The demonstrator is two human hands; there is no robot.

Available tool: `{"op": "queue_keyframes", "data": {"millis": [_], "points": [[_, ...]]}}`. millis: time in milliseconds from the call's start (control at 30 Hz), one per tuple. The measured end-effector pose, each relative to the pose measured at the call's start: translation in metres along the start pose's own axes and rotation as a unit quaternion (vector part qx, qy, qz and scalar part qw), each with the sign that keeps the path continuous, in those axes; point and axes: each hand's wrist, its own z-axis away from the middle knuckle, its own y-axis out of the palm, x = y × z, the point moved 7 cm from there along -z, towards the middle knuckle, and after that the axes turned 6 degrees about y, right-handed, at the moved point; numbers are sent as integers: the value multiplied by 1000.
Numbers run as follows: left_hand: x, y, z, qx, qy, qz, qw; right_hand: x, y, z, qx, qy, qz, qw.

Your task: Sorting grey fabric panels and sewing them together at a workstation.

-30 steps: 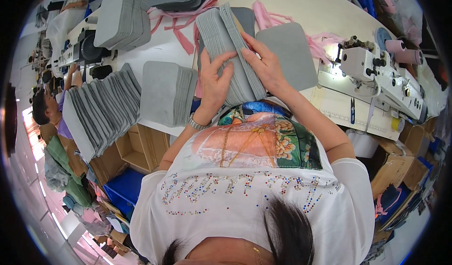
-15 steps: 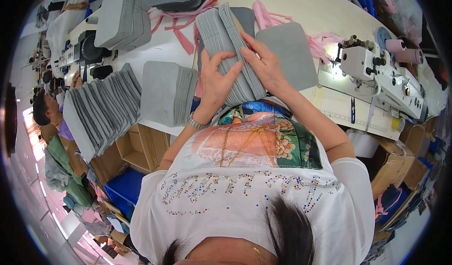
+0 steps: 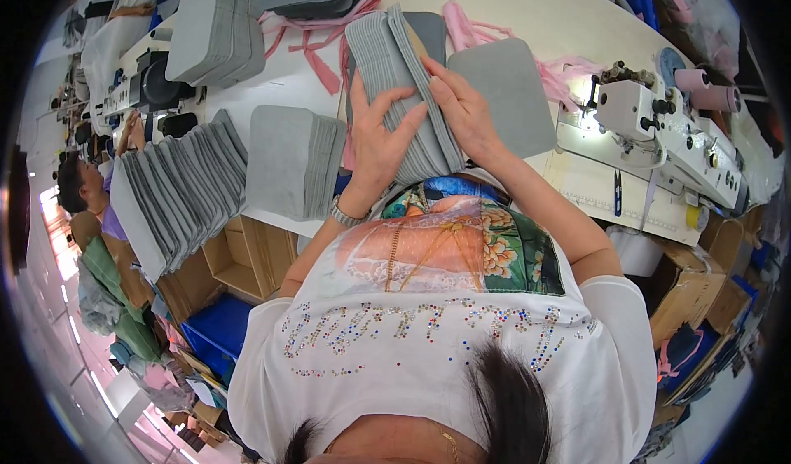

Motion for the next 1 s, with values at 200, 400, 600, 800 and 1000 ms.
{"op": "queue_keyframes", "data": {"millis": [200,400,600,800,1000], "points": [[-1,2,-2,-3,-42,31,999,2,0,0,-5,-12,5,1000],[-1,2,-2,-4,-20,-36,999,0,0,0,-6,-11,0,1000],[3,3,0,10,-35,-31,999,-2,0,0,5,9,-40,999],[8,0,1,-24,-50,53,997,-4,0,1,18,28,-55,998],[6,3,0,-3,-3,31,999,-6,-2,1,25,34,-62,997]]}}
